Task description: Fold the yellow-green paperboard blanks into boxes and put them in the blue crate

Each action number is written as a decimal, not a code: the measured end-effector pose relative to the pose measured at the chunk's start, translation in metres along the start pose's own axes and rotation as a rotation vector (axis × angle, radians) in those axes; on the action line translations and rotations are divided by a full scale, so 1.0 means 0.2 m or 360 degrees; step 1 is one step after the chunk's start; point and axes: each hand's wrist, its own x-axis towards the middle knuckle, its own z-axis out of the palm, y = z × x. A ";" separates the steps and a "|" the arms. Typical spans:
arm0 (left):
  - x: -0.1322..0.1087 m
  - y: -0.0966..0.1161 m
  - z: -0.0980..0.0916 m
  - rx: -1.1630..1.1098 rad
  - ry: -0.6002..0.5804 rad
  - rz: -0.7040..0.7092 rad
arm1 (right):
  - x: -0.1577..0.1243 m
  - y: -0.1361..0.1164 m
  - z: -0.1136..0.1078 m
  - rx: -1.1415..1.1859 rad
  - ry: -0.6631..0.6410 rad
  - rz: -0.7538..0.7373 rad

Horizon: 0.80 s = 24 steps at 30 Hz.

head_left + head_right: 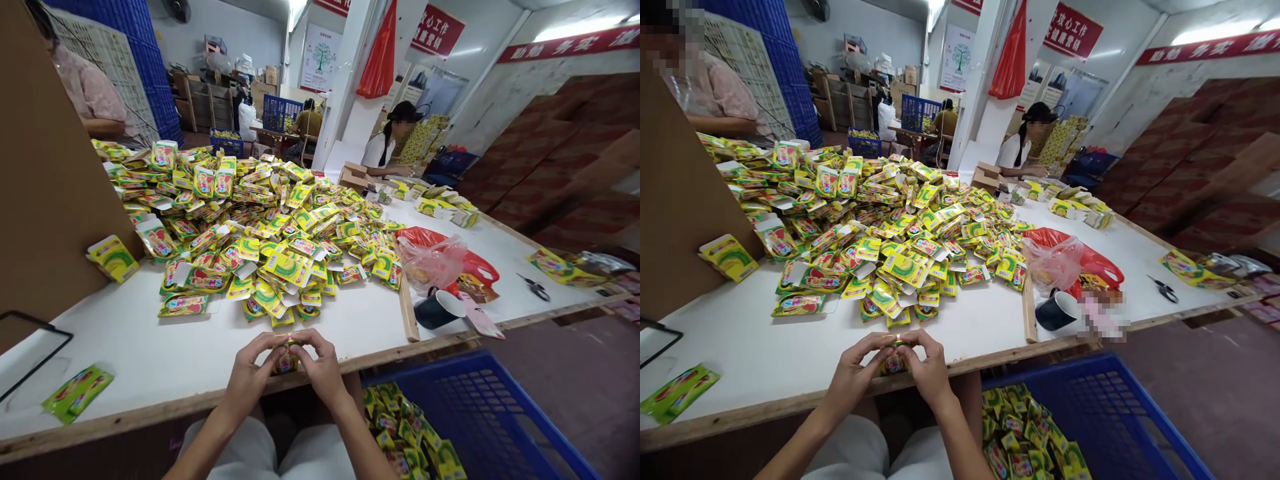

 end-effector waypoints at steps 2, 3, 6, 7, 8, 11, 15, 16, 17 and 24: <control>-0.02 0.00 -0.01 0.0042 -0.0052 0.0017 | -0.02 -0.02 -0.04 -0.0023 0.0032 0.0002; -0.01 0.00 -0.02 0.0076 -0.0062 0.0020 | -0.03 -0.04 -0.09 -0.0069 0.0068 0.0010; 0.06 0.02 -0.06 0.0290 0.0036 0.0039 | -0.07 -0.16 -0.34 -0.0402 0.0196 0.0147; 0.11 0.03 -0.07 0.0409 0.0081 0.0068 | -0.09 -0.20 -0.45 -0.0580 0.0185 0.0213; 0.18 0.03 -0.09 0.0549 0.0108 0.0108 | -0.10 -0.24 -0.54 -0.0752 0.0168 0.0240; 0.43 0.04 -0.11 0.0938 0.0008 0.0328 | -0.14 -0.30 -0.70 -0.0994 0.0147 0.0308; 0.74 0.03 -0.10 0.1165 -0.0293 0.0485 | -0.16 -0.28 -0.57 -0.0812 -0.0038 0.0397; 0.78 0.03 -0.10 0.1167 -0.0331 0.0494 | -0.15 -0.27 -0.52 -0.0738 -0.0092 0.0404; 0.80 0.04 -0.10 0.1158 -0.0345 0.0498 | -0.15 -0.25 -0.47 -0.0666 -0.0132 0.0404; 0.46 0.17 -0.07 0.0678 0.0016 0.0302 | -0.06 -0.16 -0.23 -0.0198 0.0281 0.0208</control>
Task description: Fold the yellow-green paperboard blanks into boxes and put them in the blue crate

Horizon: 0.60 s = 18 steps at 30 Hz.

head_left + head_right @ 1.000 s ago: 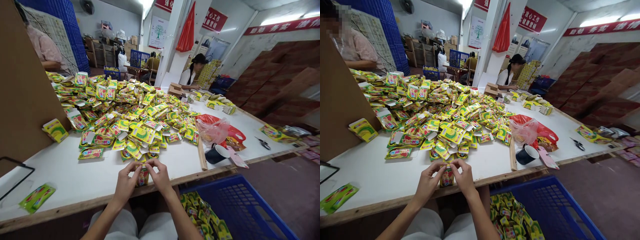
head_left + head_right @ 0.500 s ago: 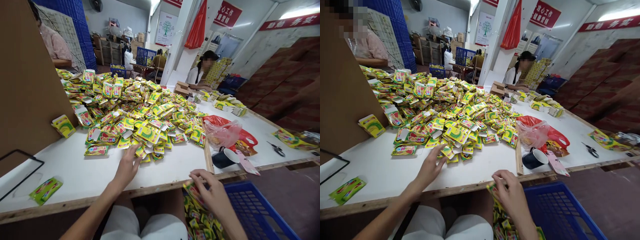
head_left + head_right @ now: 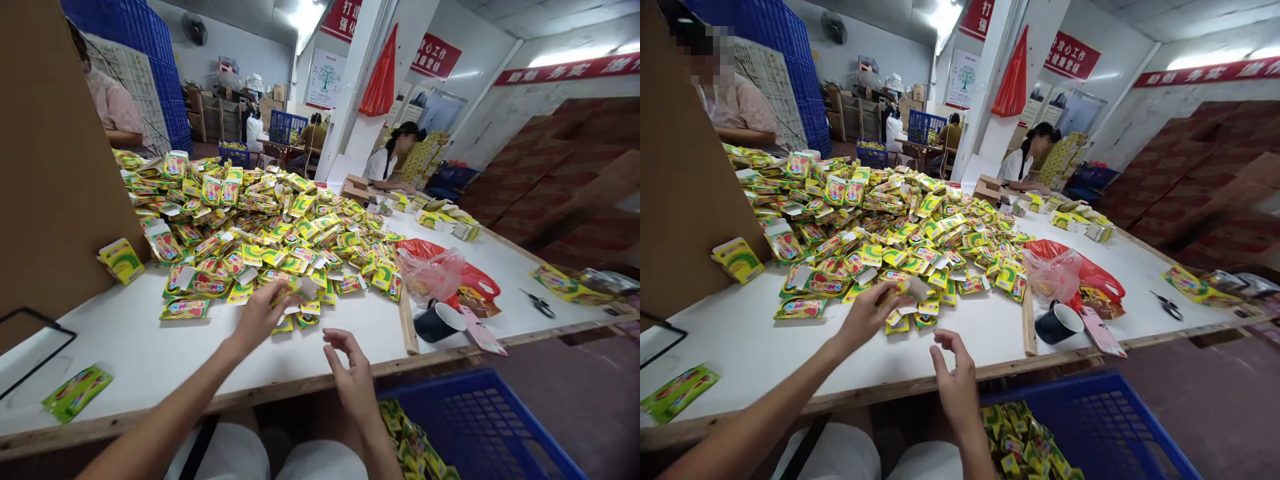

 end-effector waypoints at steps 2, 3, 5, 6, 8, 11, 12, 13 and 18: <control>-0.16 0.04 0.05 -0.0319 -0.0042 -0.0152 | 0.01 0.03 0.08 0.0228 0.0060 -0.0040; -0.24 0.05 0.08 -0.0477 -0.0039 -0.0232 | 0.02 0.05 0.12 0.0330 0.0063 -0.0038; -0.35 0.04 0.14 -0.0716 -0.0056 -0.0357 | 0.02 0.10 0.19 0.0450 0.0054 -0.0005; -0.39 0.03 0.16 -0.0766 -0.0062 -0.0396 | 0.02 0.13 0.22 0.0472 0.0046 0.0013; -0.44 -0.01 0.19 -0.0745 -0.0100 -0.0430 | 0.02 0.17 0.25 0.0483 0.0022 0.0041; -0.45 -0.03 0.18 -0.0628 -0.0195 -0.0450 | 0.03 0.19 0.25 0.0445 -0.0005 0.0049; -0.45 -0.03 0.17 -0.0616 -0.0219 -0.0467 | 0.03 0.19 0.25 0.0407 -0.0017 0.0035; -0.45 -0.03 0.16 -0.0617 -0.0229 -0.0488 | 0.04 0.18 0.25 0.0362 -0.0034 0.0014; -0.43 -0.02 0.14 -0.0667 -0.0255 -0.0482 | 0.04 0.17 0.22 0.0340 -0.0153 -0.0059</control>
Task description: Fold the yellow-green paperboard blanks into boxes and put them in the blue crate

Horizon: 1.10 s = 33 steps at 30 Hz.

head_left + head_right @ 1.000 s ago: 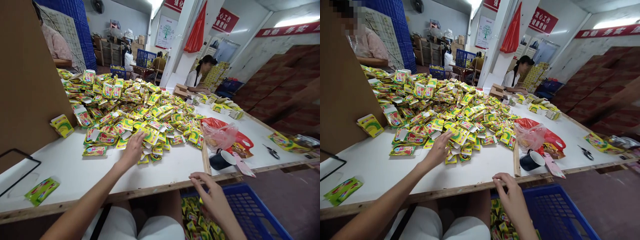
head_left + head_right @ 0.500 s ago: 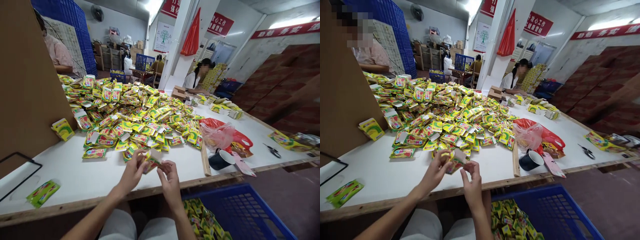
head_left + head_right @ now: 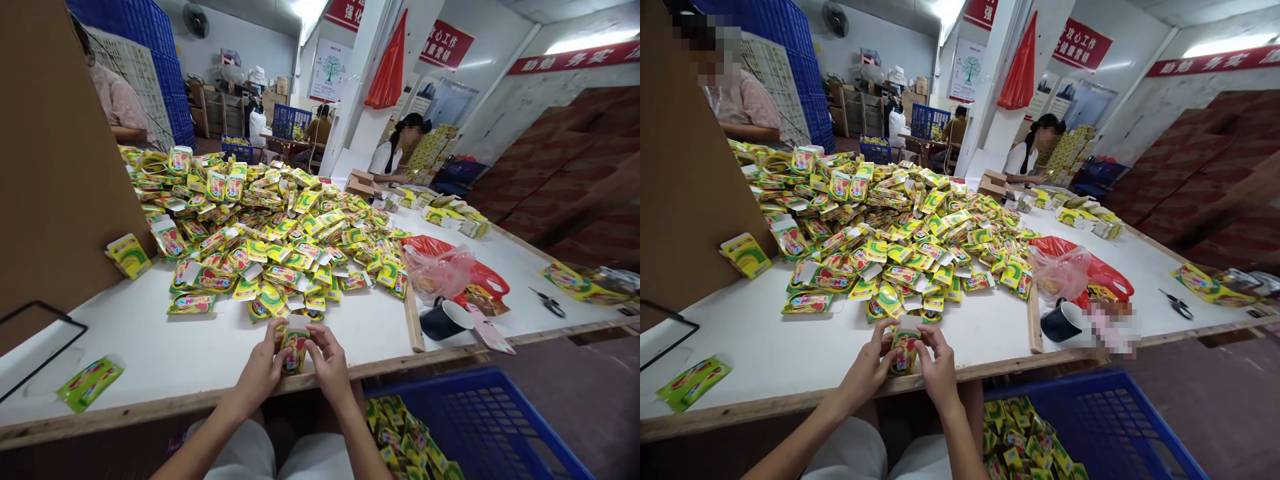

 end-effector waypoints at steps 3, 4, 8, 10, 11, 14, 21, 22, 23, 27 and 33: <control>0.00 -0.01 -0.02 -0.0056 -0.0089 0.0035 | 0.00 0.00 -0.02 0.0048 -0.0071 0.0032; 0.01 -0.01 -0.03 -0.0083 -0.0117 0.0027 | 0.00 0.01 -0.03 0.0033 -0.0100 0.0033; 0.02 -0.02 -0.08 -0.0048 -0.0153 -0.0001 | 0.05 0.00 -0.02 -0.0114 -0.0178 -0.0035; 0.02 -0.02 -0.09 0.0047 -0.0079 0.0071 | 0.08 -0.01 -0.01 -0.0171 -0.0172 -0.0093; 0.02 -0.02 -0.09 0.0075 -0.0024 0.0113 | 0.09 -0.02 0.00 -0.0165 -0.0158 -0.0110; 0.01 -0.02 -0.08 0.0012 0.0121 0.0160 | 0.11 -0.03 0.02 -0.0052 -0.0085 -0.0102; -0.02 0.02 -0.01 0.0034 0.0223 0.0185 | 0.06 -0.08 0.03 -0.0168 -0.0198 -0.0231; -0.03 0.03 -0.01 0.0018 0.0256 0.0167 | 0.06 -0.09 0.03 -0.0173 -0.0179 -0.0229; -0.02 0.04 0.00 0.0000 0.0290 0.0148 | 0.06 -0.09 0.03 -0.0179 -0.0154 -0.0223; 0.00 0.05 0.01 -0.0058 0.0392 0.0054 | 0.07 -0.08 0.05 -0.0222 -0.0086 -0.0149; 0.04 0.04 0.01 -0.0183 0.0417 -0.0041 | 0.12 -0.08 0.05 -0.0193 -0.0100 -0.0027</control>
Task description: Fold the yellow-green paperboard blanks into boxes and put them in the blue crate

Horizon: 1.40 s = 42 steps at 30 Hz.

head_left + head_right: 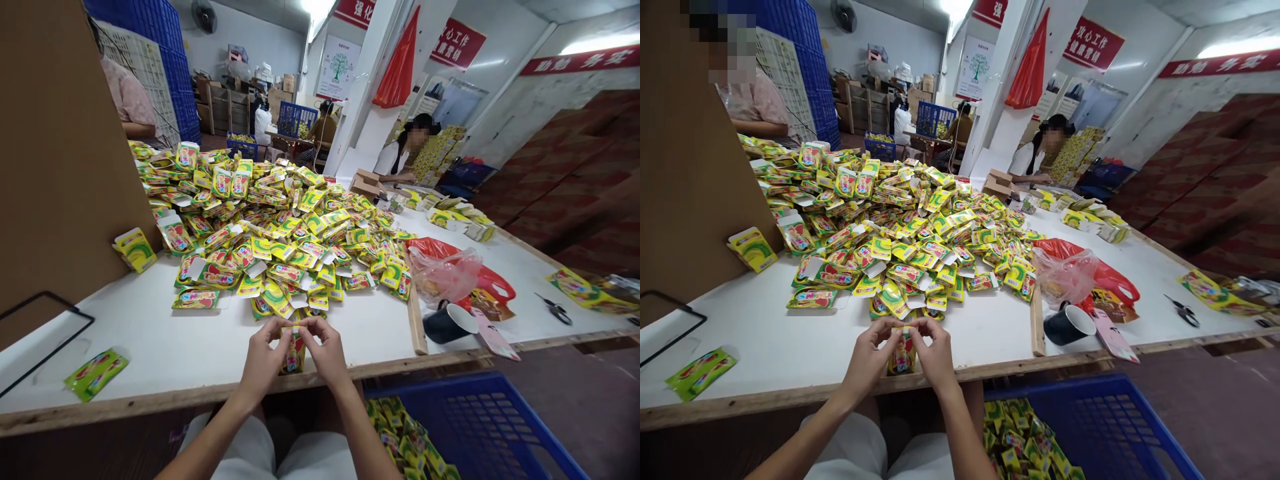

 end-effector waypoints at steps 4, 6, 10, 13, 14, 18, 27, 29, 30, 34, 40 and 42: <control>0.00 -0.02 -0.01 -0.0157 -0.0013 -0.0066 | 0.00 0.02 0.00 0.0136 -0.0040 0.0070; 0.00 -0.02 -0.02 -0.0240 -0.0030 -0.0119 | -0.01 0.03 0.00 0.0193 -0.0053 0.0099; 0.03 -0.01 -0.04 -0.0283 -0.0068 -0.0191 | -0.02 0.04 -0.01 0.0231 -0.0093 0.0106; 0.03 0.00 -0.04 -0.0136 -0.0079 -0.0151 | -0.03 0.04 -0.02 0.0257 -0.0105 0.0103; 0.02 0.01 -0.04 -0.0073 -0.0085 -0.0105 | -0.04 0.04 -0.02 0.0255 -0.0104 0.0102; -0.05 0.01 -0.05 0.0097 -0.0177 0.0106 | -0.05 0.03 0.01 0.0221 -0.0117 0.0080; 0.22 -0.07 -0.36 0.1111 0.0305 0.0554 | -0.26 -0.10 -0.55 -0.0662 0.0387 0.0156; 0.33 -0.09 -0.44 0.1305 0.0260 0.0509 | -0.31 -0.11 -0.70 -0.0846 0.0441 0.0195; 0.37 -0.09 -0.46 0.1340 0.0221 0.0496 | -0.33 -0.10 -0.73 -0.0874 0.0452 0.0224; 0.37 0.05 -0.49 0.1211 0.0316 0.0635 | -0.34 -0.09 -0.61 -0.0709 0.0429 0.0242; 0.12 0.25 -0.35 0.0752 -0.0143 0.0541 | -0.23 -0.12 -0.12 -0.0199 0.0136 -0.0076; 0.06 0.20 -0.28 0.0556 -0.0302 0.0367 | -0.19 -0.09 -0.01 -0.0018 0.0001 -0.0084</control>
